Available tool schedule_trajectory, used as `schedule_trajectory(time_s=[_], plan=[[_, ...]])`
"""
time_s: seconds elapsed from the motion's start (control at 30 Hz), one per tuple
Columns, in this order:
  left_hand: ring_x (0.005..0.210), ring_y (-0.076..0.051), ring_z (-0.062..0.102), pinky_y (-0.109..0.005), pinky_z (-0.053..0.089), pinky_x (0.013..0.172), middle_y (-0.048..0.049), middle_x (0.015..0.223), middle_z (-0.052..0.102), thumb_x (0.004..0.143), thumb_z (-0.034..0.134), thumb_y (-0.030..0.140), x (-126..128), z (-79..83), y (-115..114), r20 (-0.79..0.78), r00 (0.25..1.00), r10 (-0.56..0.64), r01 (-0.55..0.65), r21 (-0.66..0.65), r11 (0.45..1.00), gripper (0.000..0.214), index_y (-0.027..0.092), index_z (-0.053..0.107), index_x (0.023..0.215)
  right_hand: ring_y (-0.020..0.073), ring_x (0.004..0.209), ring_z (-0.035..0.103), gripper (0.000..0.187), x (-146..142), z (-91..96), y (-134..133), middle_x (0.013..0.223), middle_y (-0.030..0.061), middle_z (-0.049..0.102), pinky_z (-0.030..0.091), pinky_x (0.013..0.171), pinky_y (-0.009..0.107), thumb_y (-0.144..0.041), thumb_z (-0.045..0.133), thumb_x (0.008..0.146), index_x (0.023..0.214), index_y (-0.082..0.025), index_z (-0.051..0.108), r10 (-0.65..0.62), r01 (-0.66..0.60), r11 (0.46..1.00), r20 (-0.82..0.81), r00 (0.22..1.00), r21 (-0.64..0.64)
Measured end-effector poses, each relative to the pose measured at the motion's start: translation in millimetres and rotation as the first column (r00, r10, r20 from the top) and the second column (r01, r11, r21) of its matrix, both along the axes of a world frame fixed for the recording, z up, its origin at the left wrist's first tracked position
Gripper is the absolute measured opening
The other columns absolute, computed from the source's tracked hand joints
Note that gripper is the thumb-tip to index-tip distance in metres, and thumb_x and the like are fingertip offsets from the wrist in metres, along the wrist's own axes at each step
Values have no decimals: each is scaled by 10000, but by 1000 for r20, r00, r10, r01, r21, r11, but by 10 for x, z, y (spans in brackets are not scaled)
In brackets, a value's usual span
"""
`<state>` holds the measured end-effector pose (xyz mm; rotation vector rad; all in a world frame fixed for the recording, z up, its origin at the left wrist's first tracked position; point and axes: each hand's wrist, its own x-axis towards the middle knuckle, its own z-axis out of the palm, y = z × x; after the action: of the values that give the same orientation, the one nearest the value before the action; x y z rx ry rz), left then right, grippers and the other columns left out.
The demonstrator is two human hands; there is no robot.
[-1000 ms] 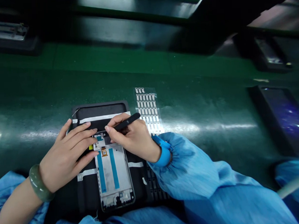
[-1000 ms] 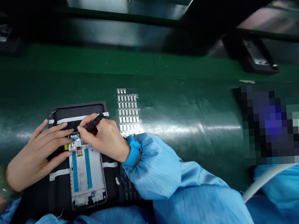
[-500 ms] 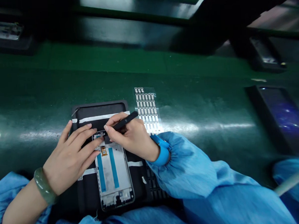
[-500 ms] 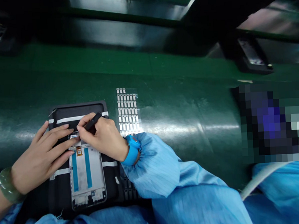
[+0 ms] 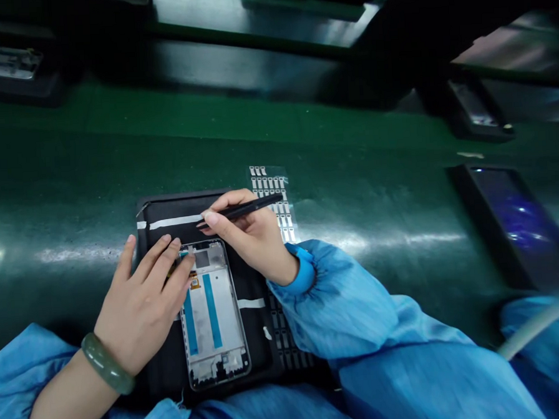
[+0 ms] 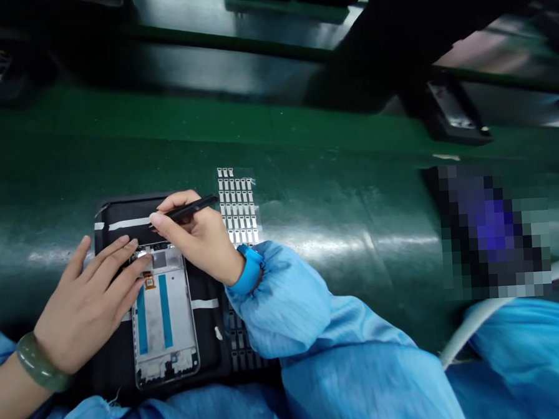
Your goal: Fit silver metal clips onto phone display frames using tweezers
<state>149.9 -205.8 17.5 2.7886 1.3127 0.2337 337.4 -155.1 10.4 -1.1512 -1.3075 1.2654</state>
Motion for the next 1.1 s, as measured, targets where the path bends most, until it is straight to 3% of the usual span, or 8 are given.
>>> schedule_trajectory(time_s=[0.2,0.43,0.67,1.1], plan=[[1236,-299,450,-591,278,1042,-133,1253,555,896,438,224,-6,-20,-11,18,1000,22,-22,-26,999,315,179,546,1189,129,741,644,144,26,-3,-6,847,14,610,536,669,256,-271,609,823,911,-192,526,145,-149,988,65,987,51],[1230,-291,455,-593,266,1048,-128,1246,562,909,426,243,2,-31,-13,42,999,32,-32,-18,999,327,161,545,1203,127,740,607,71,37,55,3,821,23,619,499,660,251,-212,566,826,882,-168,570,155,-207,963,270,950,175],[1228,-279,456,-576,273,1054,-115,1239,567,917,411,247,8,-32,-15,45,998,50,-50,-13,999,343,159,535,1224,118,751,583,64,29,36,2,801,9,606,472,685,246,-138,578,807,866,-163,583,152,-254,919,324,934,301],[1232,-275,450,-576,285,1048,-108,1251,555,918,411,250,2,-40,-13,49,997,53,-52,-24,998,351,170,514,1244,125,766,595,49,0,33,-12,823,12,622,477,692,247,-160,578,818,865,-173,586,131,-258,923,397,908,285]])
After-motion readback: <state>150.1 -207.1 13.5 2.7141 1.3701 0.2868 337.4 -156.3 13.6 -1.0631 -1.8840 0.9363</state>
